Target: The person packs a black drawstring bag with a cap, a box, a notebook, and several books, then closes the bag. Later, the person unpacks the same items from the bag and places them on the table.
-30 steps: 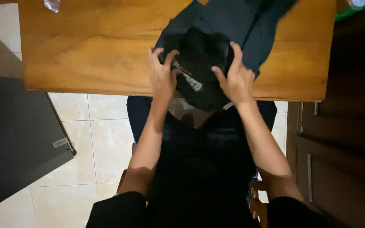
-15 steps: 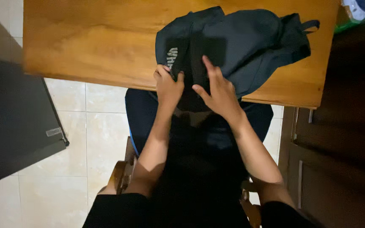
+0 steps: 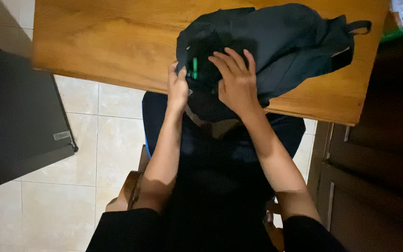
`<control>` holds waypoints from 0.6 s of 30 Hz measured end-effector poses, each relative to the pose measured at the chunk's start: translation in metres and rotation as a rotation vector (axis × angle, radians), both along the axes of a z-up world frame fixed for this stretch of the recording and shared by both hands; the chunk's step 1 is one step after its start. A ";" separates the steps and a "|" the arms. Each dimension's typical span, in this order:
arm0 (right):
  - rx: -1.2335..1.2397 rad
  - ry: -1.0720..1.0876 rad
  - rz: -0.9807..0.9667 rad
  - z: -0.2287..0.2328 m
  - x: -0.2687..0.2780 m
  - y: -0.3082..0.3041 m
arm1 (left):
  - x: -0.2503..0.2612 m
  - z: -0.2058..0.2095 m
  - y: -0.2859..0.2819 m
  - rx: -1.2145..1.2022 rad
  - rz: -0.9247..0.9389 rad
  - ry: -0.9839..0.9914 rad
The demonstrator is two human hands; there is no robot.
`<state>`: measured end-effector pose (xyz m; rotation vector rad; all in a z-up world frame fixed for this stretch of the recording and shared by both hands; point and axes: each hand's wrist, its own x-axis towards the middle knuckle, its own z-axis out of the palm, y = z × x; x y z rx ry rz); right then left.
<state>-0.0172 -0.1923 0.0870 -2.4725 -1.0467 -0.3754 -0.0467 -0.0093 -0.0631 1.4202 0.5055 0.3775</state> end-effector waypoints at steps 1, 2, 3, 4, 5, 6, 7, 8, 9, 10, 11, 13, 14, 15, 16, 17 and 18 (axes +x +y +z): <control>0.032 -0.007 -0.015 0.000 0.000 0.001 | 0.002 0.000 0.001 -0.024 -0.031 0.022; 0.064 -0.012 -0.026 0.000 0.000 0.002 | 0.003 0.002 0.003 -0.049 -0.058 0.045; 0.096 -0.016 -0.037 0.000 -0.001 0.004 | 0.003 0.005 0.005 -0.073 -0.085 0.069; 0.094 -0.024 -0.045 0.000 0.000 0.006 | 0.003 0.010 0.006 -0.046 -0.100 0.076; 0.093 -0.031 -0.054 0.001 0.000 0.008 | 0.002 0.016 0.007 -0.019 -0.115 0.083; 0.094 -0.041 -0.064 0.001 0.002 0.011 | 0.003 0.023 0.009 0.010 -0.132 0.088; 0.097 -0.062 -0.088 0.000 0.004 0.015 | 0.003 0.030 0.010 0.024 -0.159 0.074; 0.100 -0.078 -0.108 -0.002 0.005 0.020 | 0.000 0.036 0.010 0.038 -0.182 0.063; 0.103 -0.095 -0.128 -0.004 0.007 0.025 | -0.004 0.040 0.010 0.052 -0.204 0.053; 0.076 -0.083 -0.150 -0.007 0.009 0.030 | -0.007 0.044 0.011 0.077 -0.219 0.057; 0.049 -0.071 -0.171 -0.010 0.012 0.035 | -0.009 0.047 0.012 0.102 -0.235 0.061; 0.043 -0.003 -0.193 -0.015 0.016 0.038 | -0.012 0.051 0.012 0.098 -0.268 0.049; 0.068 0.046 -0.190 -0.016 0.019 0.036 | -0.010 0.053 0.013 0.075 -0.284 0.026; 0.093 0.095 -0.188 -0.016 0.022 0.033 | -0.009 0.055 0.013 0.051 -0.300 0.003; 0.146 0.136 -0.179 -0.015 0.024 0.029 | -0.007 0.057 0.015 0.078 -0.303 -0.005; 0.199 0.177 -0.170 -0.014 0.025 0.024 | -0.005 0.060 0.015 0.106 -0.306 -0.013; 0.248 0.222 -0.163 -0.012 0.022 0.017 | -0.005 0.063 0.013 0.130 -0.310 -0.017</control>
